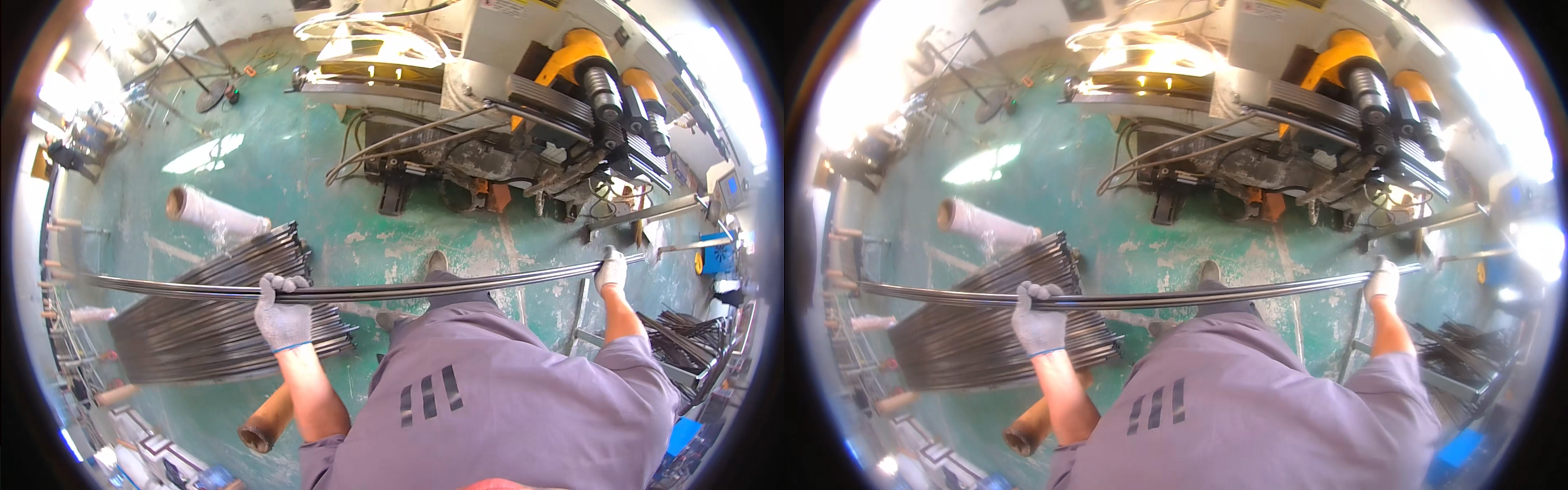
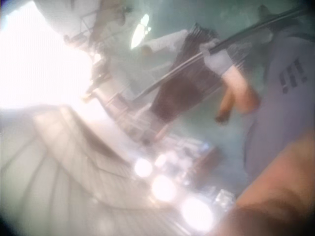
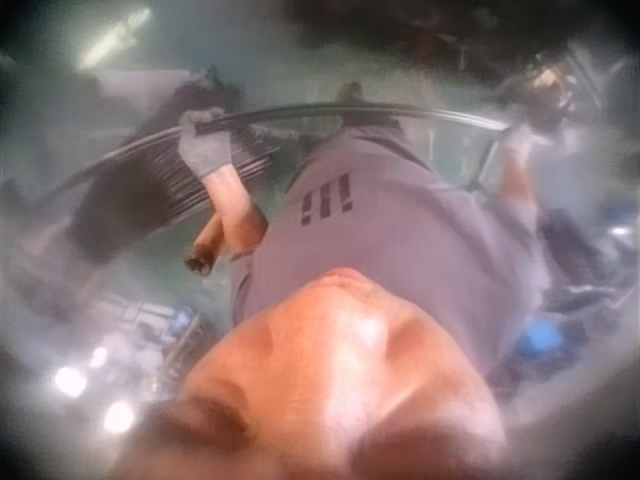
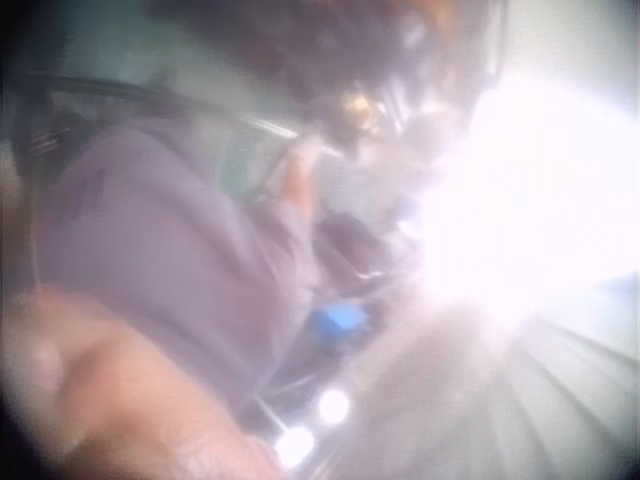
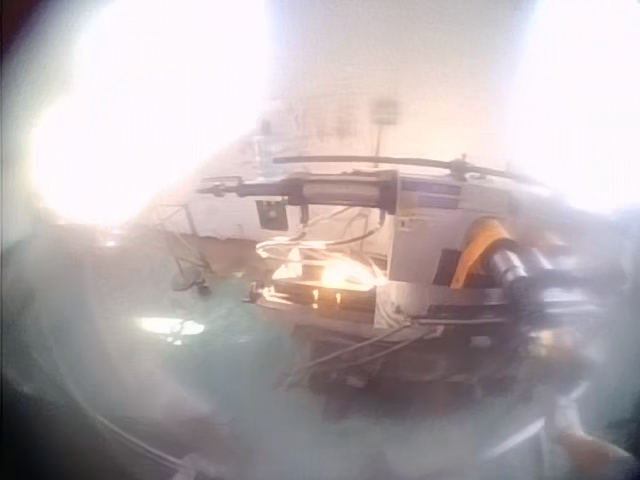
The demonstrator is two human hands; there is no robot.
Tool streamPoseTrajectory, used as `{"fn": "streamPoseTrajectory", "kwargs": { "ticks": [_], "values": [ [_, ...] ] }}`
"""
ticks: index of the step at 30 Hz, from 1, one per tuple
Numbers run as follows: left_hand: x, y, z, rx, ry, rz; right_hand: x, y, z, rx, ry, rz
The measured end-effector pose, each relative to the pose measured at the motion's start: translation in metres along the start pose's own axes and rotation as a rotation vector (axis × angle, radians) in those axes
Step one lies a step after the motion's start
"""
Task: The person places a set of straight metal bars into a bending machine, secures them with a lever, and initiates the machine to bend the bars into a U-shape. They then remove the bent bars and place them onto a storage rack, repeating the process.
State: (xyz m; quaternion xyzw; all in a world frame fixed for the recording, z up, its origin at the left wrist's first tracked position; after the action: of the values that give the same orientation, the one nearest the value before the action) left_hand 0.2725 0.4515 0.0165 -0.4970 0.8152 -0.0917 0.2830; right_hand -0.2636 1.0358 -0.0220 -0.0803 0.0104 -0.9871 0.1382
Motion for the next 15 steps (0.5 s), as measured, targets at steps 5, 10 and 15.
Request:
{"fn": "streamPoseTrajectory", "kwargs": {
  "ticks": [5, 10, 15],
  "values": [
    [0.021, 0.083, -0.096, 0.167, 0.044, -0.016, -0.012, 0.033, -0.099, 1.939, 0.306, -0.882],
    [0.017, 0.202, -0.205, 0.189, 0.249, 0.186, 0.014, 0.164, -0.067, 2.497, 0.497, -1.194],
    [0.061, 0.18, -0.296, 0.362, 0.614, 0.029, 0.073, 0.092, -0.058, 2.382, 0.179, -1.042]
  ]
}}
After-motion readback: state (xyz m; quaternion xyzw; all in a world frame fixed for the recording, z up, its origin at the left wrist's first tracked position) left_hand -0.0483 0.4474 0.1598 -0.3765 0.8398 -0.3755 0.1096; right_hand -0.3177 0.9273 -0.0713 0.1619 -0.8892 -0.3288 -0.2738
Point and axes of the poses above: each hand's wrist, its own x-axis towards the middle knuckle, its own z-axis out of the back of the hand, y = z × x, the point moved 5 cm from there along x, towards the middle knuckle, and after that the axes turned 4 degrees about -z, right-handed, at the moved point
